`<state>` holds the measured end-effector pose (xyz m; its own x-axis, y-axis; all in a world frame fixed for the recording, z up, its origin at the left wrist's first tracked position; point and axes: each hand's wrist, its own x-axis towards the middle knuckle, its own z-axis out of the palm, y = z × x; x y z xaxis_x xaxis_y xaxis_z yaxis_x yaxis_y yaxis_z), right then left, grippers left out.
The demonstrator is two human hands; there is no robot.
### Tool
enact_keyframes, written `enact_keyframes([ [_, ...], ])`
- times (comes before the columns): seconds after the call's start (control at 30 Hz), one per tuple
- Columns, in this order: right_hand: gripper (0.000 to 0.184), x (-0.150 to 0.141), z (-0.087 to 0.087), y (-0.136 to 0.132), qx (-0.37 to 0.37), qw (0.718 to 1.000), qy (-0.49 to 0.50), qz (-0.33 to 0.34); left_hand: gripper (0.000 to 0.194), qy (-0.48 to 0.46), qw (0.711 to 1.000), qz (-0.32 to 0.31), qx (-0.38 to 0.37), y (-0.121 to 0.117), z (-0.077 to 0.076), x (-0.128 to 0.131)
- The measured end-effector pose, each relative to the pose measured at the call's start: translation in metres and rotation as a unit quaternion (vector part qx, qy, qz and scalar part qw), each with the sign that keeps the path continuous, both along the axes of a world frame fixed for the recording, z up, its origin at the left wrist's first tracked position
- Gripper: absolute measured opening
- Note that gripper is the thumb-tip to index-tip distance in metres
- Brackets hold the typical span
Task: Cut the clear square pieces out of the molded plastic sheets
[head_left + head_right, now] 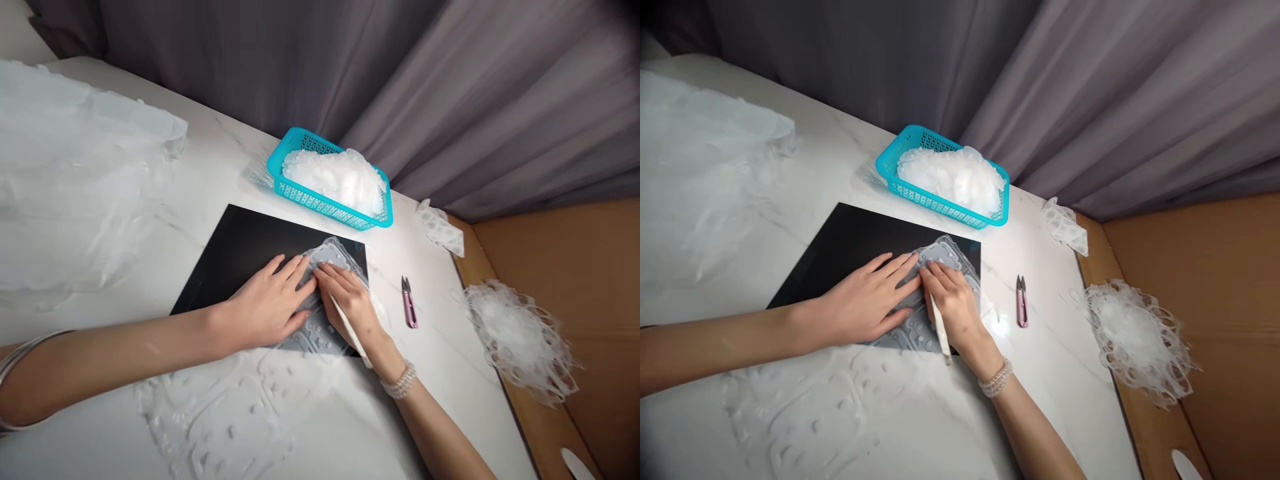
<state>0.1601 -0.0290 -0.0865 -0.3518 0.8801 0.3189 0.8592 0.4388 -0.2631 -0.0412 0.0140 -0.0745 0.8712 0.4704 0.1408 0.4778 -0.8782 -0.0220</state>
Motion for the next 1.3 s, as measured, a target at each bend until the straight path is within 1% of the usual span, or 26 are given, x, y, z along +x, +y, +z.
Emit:
enact_keyframes([
  [0.13,0.037,0.001,0.003,0.001,-0.032,0.999,0.009,0.008,0.055,0.007,1.0,0.001,0.011,0.0,-0.003,0.001],
  [0.2,0.036,0.001,0.008,0.003,-0.043,0.998,0.05,0.005,0.056,0.009,1.0,-0.001,0.012,0.001,-0.004,0.001],
  [0.27,0.032,0.003,0.014,0.006,-0.05,0.99,0.131,-0.034,0.057,0.007,1.0,0.0,0.014,0.001,-0.004,0.0],
  [0.33,0.025,0.011,0.019,0.011,-0.068,0.965,0.232,-0.098,0.057,0.005,1.0,0.0,0.015,0.001,-0.005,0.0],
  [0.43,0.024,0.042,0.024,0.02,-0.101,0.907,0.374,-0.169,0.057,0.006,1.0,-0.004,0.01,0.001,-0.005,-0.001],
  [0.5,0.025,0.073,0.029,0.023,-0.092,0.875,0.435,-0.192,0.056,0.007,1.0,-0.003,0.008,0.001,-0.005,-0.001],
  [0.57,0.022,0.106,0.037,0.023,-0.068,0.861,0.463,-0.202,0.056,0.003,1.0,0.0,0.005,0.001,-0.005,-0.002],
  [0.63,0.024,0.131,0.045,0.021,-0.081,0.857,0.468,-0.199,0.056,-0.008,1.0,0.001,-0.001,0.002,-0.005,-0.002],
  [0.67,0.024,0.139,0.049,0.02,-0.09,0.857,0.469,-0.196,0.055,-0.017,1.0,0.001,-0.006,0.002,-0.005,-0.003],
  [0.7,0.023,0.142,0.052,0.018,-0.096,0.856,0.469,-0.195,0.054,-0.029,1.0,0.001,-0.013,0.003,-0.003,-0.003],
  [0.77,0.018,0.136,0.056,0.016,-0.109,0.846,0.483,-0.197,0.051,-0.059,0.998,0.004,-0.032,0.004,0.001,-0.003],
  [0.83,0.016,0.118,0.061,0.013,-0.119,0.825,0.514,-0.203,0.045,-0.108,0.992,0.01,-0.07,0.004,0.01,-0.001],
  [0.87,0.017,0.106,0.064,0.01,-0.119,0.815,0.529,-0.205,0.042,-0.141,0.984,0.013,-0.108,0.003,0.015,0.001],
  [0.9,0.017,0.093,0.069,0.006,-0.117,0.808,0.54,-0.204,0.04,-0.179,0.97,0.02,-0.164,0.003,0.021,0.003],
  [0.93,0.017,0.079,0.075,0.002,-0.109,0.807,0.545,-0.198,0.039,-0.215,0.946,0.026,-0.243,0.002,0.026,0.006],
  [0.97,0.017,0.064,0.081,-0.005,-0.103,0.814,0.541,-0.186,0.041,-0.248,0.908,0.03,-0.336,0.002,0.031,0.009],
  [1.0,0.017,0.05,0.087,-0.012,-0.108,0.825,0.529,-0.167,0.045,-0.278,0.855,0.031,-0.436,0.002,0.035,0.012],
  [1.03,0.018,0.036,0.094,-0.019,-0.128,0.841,0.506,-0.143,0.052,-0.302,0.792,0.028,-0.531,0.002,0.039,0.014],
  [1.07,0.018,0.025,0.1,-0.027,-0.165,0.86,0.469,-0.113,0.059,-0.318,0.725,0.022,-0.61,0.002,0.041,0.016],
  [1.1,0.017,0.015,0.104,-0.034,-0.204,0.877,0.427,-0.082,0.063,-0.329,0.666,0.016,-0.669,0.002,0.042,0.017],
  [1.13,0.017,0.008,0.108,-0.039,-0.231,0.89,0.388,-0.058,0.062,-0.337,0.623,0.016,-0.706,0.002,0.042,0.018],
  [1.17,0.018,0.004,0.11,-0.043,-0.238,0.901,0.36,-0.046,0.058,-0.341,0.599,0.02,-0.724,0.001,0.042,0.017],
  [1.2,0.019,0.002,0.111,-0.044,-0.222,0.91,0.348,-0.049,0.052,-0.34,0.594,0.026,-0.729,0.0,0.041,0.017],
  [1.23,0.021,0.003,0.11,-0.044,-0.187,0.917,0.346,-0.067,0.046,-0.337,0.603,0.032,-0.722,-0.001,0.039,0.016],
  [1.3,0.025,0.007,0.104,-0.039,-0.112,0.925,0.34,-0.126,0.038,-0.328,0.641,0.04,-0.692,-0.005,0.036,0.015],
])
